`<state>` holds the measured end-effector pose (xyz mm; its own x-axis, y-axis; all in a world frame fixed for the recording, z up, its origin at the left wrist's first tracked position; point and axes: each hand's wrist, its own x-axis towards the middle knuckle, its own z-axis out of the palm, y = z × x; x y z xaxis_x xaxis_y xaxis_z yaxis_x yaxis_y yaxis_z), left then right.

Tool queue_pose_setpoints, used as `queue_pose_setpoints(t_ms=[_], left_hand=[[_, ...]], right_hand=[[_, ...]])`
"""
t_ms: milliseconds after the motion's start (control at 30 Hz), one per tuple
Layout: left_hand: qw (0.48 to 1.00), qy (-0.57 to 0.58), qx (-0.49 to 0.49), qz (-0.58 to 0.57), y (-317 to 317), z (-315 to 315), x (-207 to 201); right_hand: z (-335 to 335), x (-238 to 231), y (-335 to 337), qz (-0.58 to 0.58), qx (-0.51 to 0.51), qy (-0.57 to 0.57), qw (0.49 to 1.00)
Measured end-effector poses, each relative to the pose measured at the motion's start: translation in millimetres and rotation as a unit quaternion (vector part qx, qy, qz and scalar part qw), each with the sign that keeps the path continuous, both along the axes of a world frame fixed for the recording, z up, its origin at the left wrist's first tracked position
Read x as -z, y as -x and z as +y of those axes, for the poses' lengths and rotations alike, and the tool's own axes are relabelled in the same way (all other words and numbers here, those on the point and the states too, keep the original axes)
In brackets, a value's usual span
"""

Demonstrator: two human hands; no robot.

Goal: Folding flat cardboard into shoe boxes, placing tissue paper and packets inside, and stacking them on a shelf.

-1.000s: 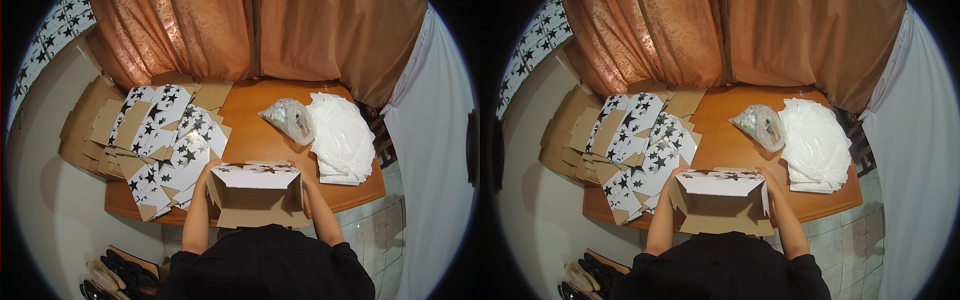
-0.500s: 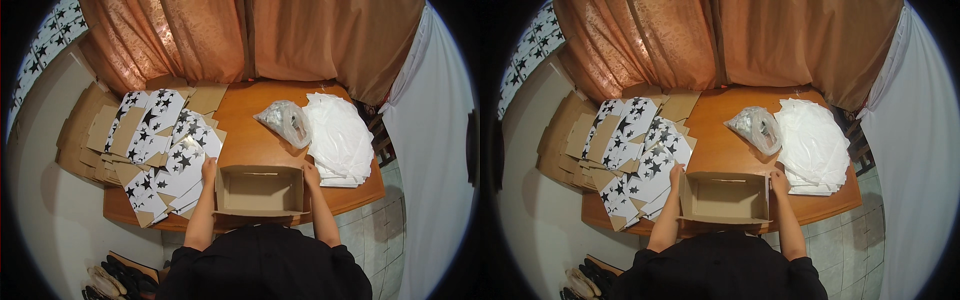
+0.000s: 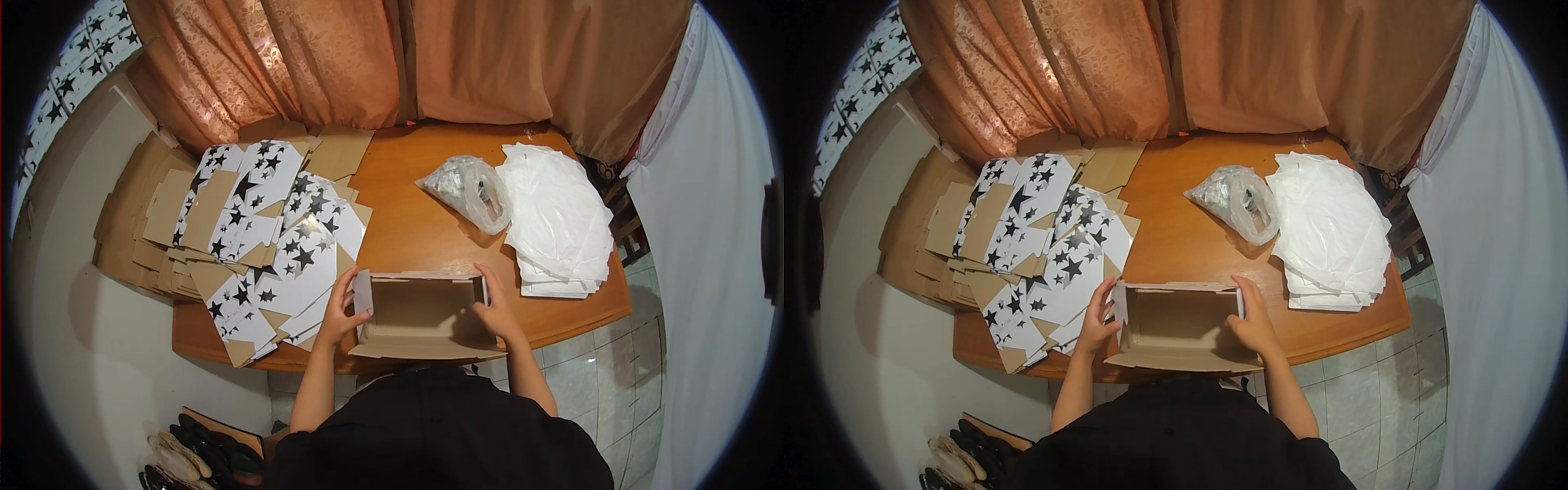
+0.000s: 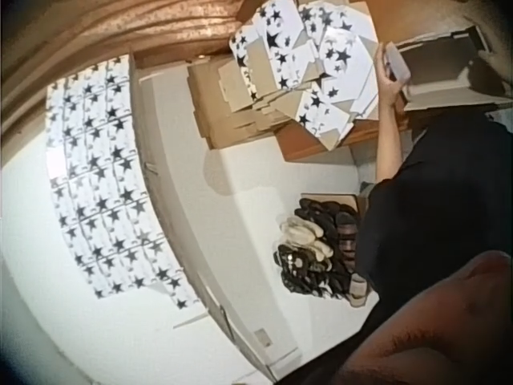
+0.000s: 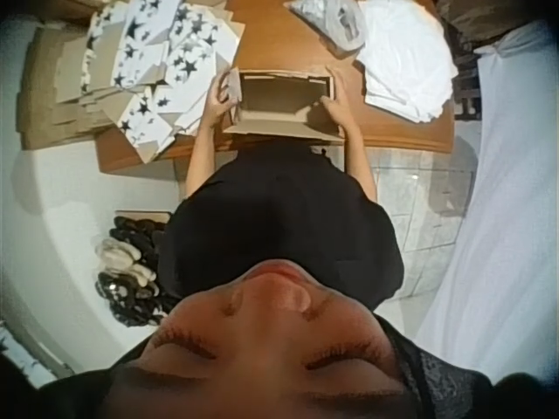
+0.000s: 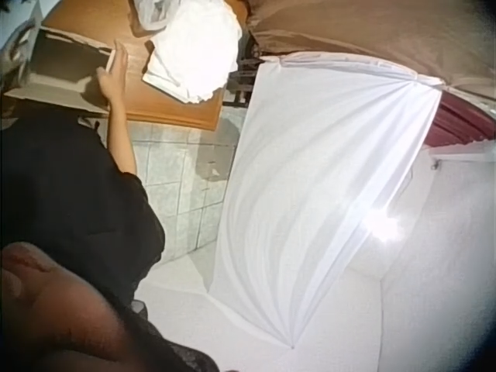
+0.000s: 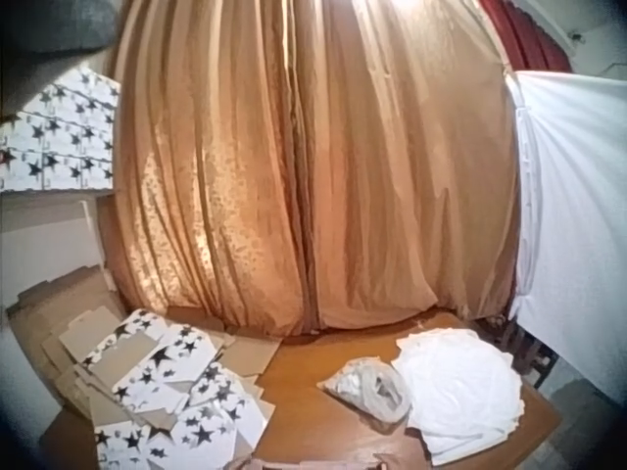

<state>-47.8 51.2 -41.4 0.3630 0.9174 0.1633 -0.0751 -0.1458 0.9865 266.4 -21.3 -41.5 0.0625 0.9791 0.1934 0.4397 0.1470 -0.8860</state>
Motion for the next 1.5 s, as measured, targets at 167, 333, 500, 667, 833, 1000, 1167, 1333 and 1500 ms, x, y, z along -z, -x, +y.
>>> queue_pose_setpoints(t_ms=[167, 333, 500, 667, 833, 1000, 1167, 1333, 1500], left_hand=[[0.987, -0.06, -0.096, 0.114, 6, 12, 16], [0.939, -0.16, -0.205, 0.223, 29, 17, -7], [0.901, -0.256, -0.191, 0.292, 25, -30, -69], [0.854, -0.362, 0.082, 0.364, -18, -65, -88], [0.824, -0.347, 0.027, 0.447, -21, -49, -42], [0.805, -0.28, -0.107, 0.513, -28, -39, -28], [0.793, -0.215, -0.139, 0.553, -25, -33, 7], [0.793, -0.19, -0.159, 0.557, -28, -36, 17], [0.783, -0.133, -0.129, 0.594, -30, -39, 17]], right_hand=[[9, 3, -5, -0.035, 0.138, 0.016, 0.99], [29, 45, -31, 0.033, 0.174, 0.011, 0.984], [32, 39, -30, 0.061, 0.156, 0.058, 0.984], [34, 44, -43, 0.103, 0.125, 0.101, 0.982], [23, 17, -39, 0.266, 0.129, 0.061, 0.954], [16, 22, -62, 0.271, 0.114, 0.102, 0.95], [9, 17, -49, 0.253, 0.082, 0.086, 0.96], [7, 27, -24, 0.248, 0.034, 0.045, 0.967], [12, 43, -20, 0.077, 0.023, 0.061, 0.995]])
